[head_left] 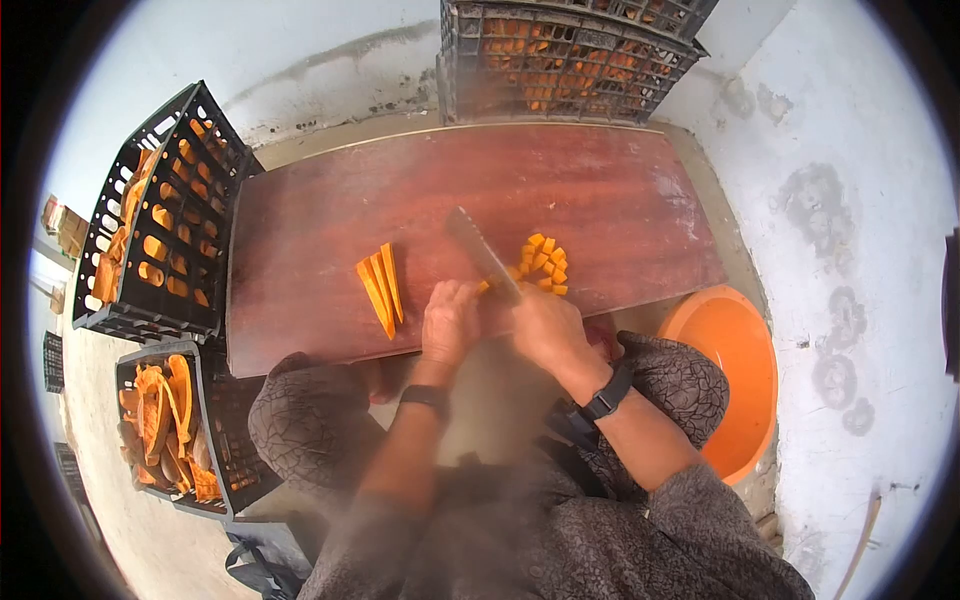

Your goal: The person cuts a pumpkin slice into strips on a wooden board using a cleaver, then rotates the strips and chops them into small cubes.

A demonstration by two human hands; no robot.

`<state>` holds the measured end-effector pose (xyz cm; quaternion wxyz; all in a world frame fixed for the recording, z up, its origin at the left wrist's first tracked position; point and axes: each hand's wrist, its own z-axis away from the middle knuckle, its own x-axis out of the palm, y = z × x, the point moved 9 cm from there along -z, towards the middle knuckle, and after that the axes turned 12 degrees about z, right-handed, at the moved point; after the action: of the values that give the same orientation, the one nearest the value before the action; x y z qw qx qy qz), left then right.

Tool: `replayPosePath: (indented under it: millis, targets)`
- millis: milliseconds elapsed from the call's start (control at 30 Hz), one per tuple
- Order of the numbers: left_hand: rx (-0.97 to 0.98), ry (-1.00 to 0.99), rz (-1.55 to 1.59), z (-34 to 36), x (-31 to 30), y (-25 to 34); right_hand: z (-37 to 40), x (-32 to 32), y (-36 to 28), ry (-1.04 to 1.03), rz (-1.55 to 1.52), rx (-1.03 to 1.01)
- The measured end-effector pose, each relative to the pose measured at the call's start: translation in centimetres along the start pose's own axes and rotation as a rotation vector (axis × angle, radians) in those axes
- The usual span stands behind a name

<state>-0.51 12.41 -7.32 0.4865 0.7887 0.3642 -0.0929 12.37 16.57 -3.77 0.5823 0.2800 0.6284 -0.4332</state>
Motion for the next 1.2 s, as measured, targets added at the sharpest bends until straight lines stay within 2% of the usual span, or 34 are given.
replayPosePath:
  millis: [167, 233, 367, 433, 533, 833, 1033, 1167, 1200]
  targets:
    - [-0.023, 0.021, 0.022, -0.2, -0.2, 0.6, 0.5, 0.1, 2.0, -0.055, -0.140, 0.120]
    - [-0.006, 0.020, 0.024, -0.2, -0.3, 0.8, 1.1, -0.8, 2.2, 0.070, -0.129, 0.085]
    - [0.030, 0.037, -0.029, -0.1, -0.2, 1.2, 2.5, -2.7, 1.9, 0.095, -0.116, 0.064]
    - [0.037, 0.043, 0.000, -0.2, -0.2, 1.3, 3.0, -3.2, 1.1, 0.007, -0.099, 0.049]
    - [0.020, 0.046, 0.027, -0.1, -0.1, 0.9, 3.6, -3.2, 0.3, 0.008, -0.060, -0.024]
    - [-0.001, 0.014, 0.029, 0.1, 0.2, 0.8, 4.4, -3.3, -0.6, -0.099, 0.084, -0.065]
    - [-0.030, -0.011, -0.004, 0.1, 0.4, 0.7, 3.7, -2.2, -1.5, -0.048, 0.124, -0.130]
    - [-0.030, -0.028, -0.041, 0.3, 0.6, 0.0, 2.8, -1.2, -1.8, -0.089, 0.129, -0.080]
    - [-0.030, -0.028, -0.041, 0.4, 0.8, 0.0, 2.4, -1.0, -1.5, -0.024, 0.111, -0.071]
